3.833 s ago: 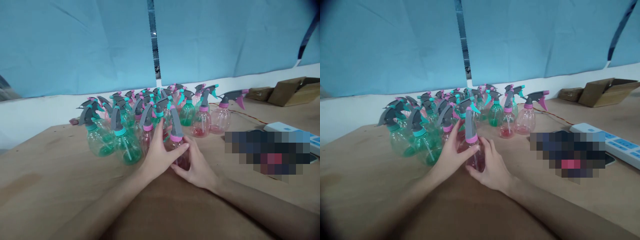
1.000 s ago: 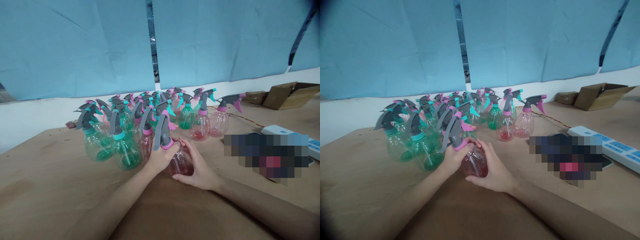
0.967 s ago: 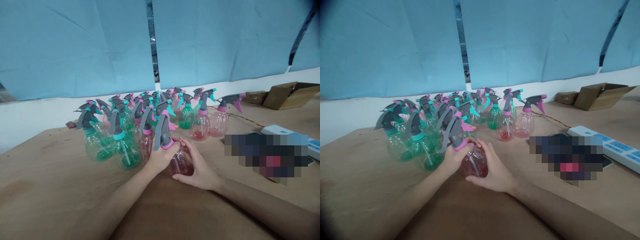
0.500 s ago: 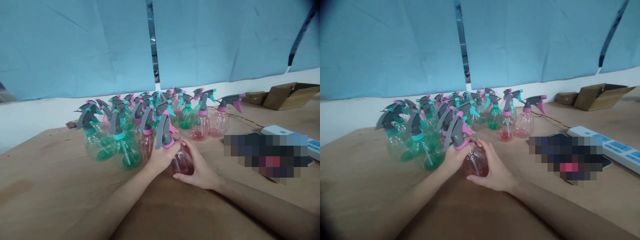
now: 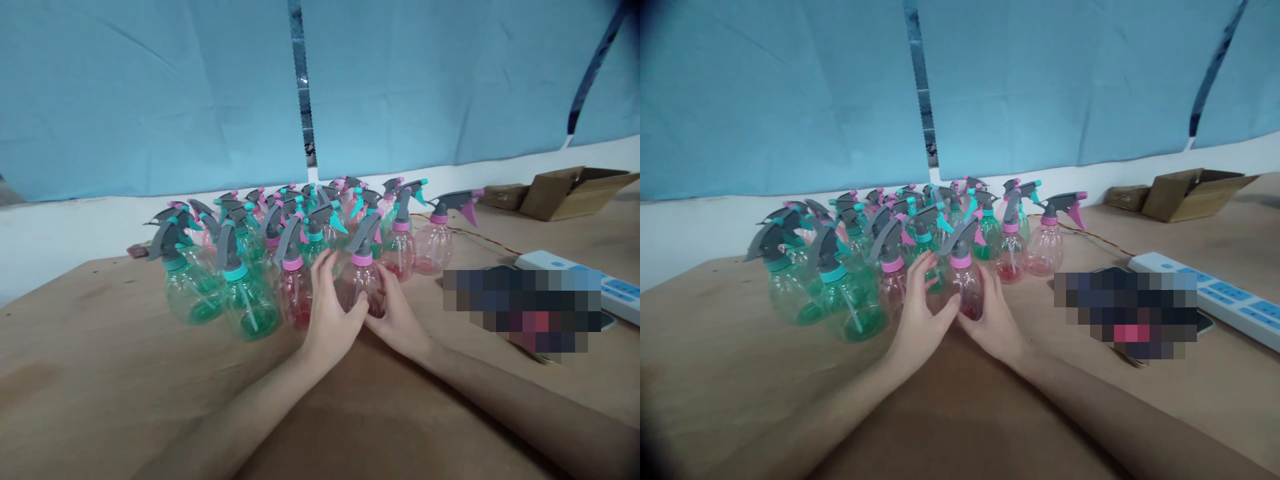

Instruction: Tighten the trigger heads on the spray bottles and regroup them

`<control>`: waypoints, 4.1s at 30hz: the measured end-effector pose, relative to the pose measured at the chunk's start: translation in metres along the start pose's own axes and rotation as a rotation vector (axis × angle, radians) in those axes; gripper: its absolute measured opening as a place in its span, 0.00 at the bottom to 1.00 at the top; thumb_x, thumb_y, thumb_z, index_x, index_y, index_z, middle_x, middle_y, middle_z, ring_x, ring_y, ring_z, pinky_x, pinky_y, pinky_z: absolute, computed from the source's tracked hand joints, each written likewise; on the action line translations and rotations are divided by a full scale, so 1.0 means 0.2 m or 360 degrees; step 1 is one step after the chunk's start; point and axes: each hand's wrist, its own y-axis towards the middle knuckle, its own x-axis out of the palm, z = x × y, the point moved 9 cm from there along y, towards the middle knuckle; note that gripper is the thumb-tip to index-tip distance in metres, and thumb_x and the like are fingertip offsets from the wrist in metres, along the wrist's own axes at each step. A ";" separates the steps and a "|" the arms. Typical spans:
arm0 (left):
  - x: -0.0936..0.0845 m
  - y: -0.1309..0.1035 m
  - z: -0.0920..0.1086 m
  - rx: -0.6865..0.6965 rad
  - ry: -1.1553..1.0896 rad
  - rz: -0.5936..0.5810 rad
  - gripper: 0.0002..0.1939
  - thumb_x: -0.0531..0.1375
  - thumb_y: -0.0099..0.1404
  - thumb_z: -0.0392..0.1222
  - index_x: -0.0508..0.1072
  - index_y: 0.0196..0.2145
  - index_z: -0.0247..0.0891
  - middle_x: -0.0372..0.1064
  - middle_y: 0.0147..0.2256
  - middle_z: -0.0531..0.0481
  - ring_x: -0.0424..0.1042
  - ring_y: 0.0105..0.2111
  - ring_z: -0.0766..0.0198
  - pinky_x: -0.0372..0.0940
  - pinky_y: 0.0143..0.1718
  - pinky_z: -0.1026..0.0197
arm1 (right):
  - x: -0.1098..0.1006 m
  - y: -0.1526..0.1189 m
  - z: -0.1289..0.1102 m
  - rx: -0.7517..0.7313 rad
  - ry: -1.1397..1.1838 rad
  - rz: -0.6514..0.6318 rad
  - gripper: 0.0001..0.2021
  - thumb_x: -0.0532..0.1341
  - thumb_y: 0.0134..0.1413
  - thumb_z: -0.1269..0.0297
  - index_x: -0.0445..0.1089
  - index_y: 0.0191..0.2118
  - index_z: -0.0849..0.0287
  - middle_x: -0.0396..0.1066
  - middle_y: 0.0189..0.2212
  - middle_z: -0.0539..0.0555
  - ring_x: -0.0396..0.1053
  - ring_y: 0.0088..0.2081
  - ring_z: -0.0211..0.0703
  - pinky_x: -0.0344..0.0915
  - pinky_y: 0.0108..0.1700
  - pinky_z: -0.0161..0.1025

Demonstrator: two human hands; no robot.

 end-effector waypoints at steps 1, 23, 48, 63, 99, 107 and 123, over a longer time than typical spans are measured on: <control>0.01 -0.02 -0.01 -0.0008 0.0032 -0.0005 0.28 0.55 0.56 0.31 0.52 0.53 0.42 0.45 0.58 0.42 0.50 0.58 0.55 0.54 0.55 0.48 | -0.03 0.01 0.02 0.0047 -0.0128 0.0073 0.36 0.59 0.49 0.60 0.40 0.61 0.55 0.48 0.57 0.62 0.49 0.59 0.57 0.54 0.56 0.58; 0.22 -0.14 -0.26 -0.0439 -0.0041 -0.0534 0.22 0.53 0.53 0.26 0.66 0.46 0.35 0.54 0.57 0.40 0.57 0.56 0.54 0.55 0.57 0.50 | -0.10 0.03 0.16 0.0302 -0.0037 0.0269 0.26 0.56 0.49 0.64 0.48 0.54 0.62 0.65 0.28 0.51 0.69 0.28 0.45 0.68 0.31 0.44; 0.35 -0.24 -0.16 0.0088 0.0924 -0.1020 0.25 0.46 0.61 0.37 0.58 0.54 0.19 0.53 0.57 0.27 0.53 0.58 0.45 0.51 0.56 0.45 | 0.06 0.03 0.15 0.0075 -0.0177 -0.0245 0.23 0.51 0.52 0.71 0.50 0.55 0.58 0.63 0.52 0.59 0.61 0.54 0.47 0.58 0.55 0.50; 0.34 -0.26 -0.16 0.0232 0.0971 -0.1067 0.26 0.46 0.64 0.43 0.58 0.55 0.24 0.56 0.56 0.31 0.52 0.59 0.48 0.44 0.58 0.44 | 0.13 0.00 0.12 -0.0185 -0.0628 -0.0477 0.16 0.48 0.59 0.63 0.66 0.50 0.57 0.66 0.52 0.57 0.59 0.56 0.48 0.54 0.57 0.55; 0.12 -0.29 -0.20 -0.0082 0.0972 -0.0797 0.25 0.49 0.59 0.36 0.52 0.55 0.29 0.31 0.62 0.25 0.65 0.49 0.43 0.64 0.45 0.46 | 0.02 0.54 -0.21 -0.0002 -0.1390 0.0028 0.19 0.52 0.59 0.59 0.59 0.54 0.59 0.75 0.28 0.57 0.72 0.33 0.56 0.63 0.30 0.43; 0.12 -0.28 -0.21 -0.0146 0.1144 -0.0780 0.29 0.50 0.59 0.36 0.49 0.58 0.28 0.27 0.62 0.27 0.66 0.49 0.46 0.64 0.46 0.50 | 0.05 0.59 -0.20 0.0005 -0.1557 0.0057 0.14 0.50 0.61 0.63 0.63 0.48 0.64 0.74 0.29 0.63 0.73 0.33 0.58 0.61 0.30 0.41; 0.07 -0.26 -0.15 -0.0021 0.1035 -0.0497 0.40 0.52 0.57 0.36 0.34 0.62 0.30 0.29 0.63 0.27 0.69 0.45 0.51 0.69 0.36 0.54 | -0.08 0.47 -0.23 -0.0177 -0.1416 0.0113 0.13 0.48 0.59 0.67 0.64 0.46 0.63 0.75 0.33 0.59 0.72 0.33 0.52 0.56 0.28 0.37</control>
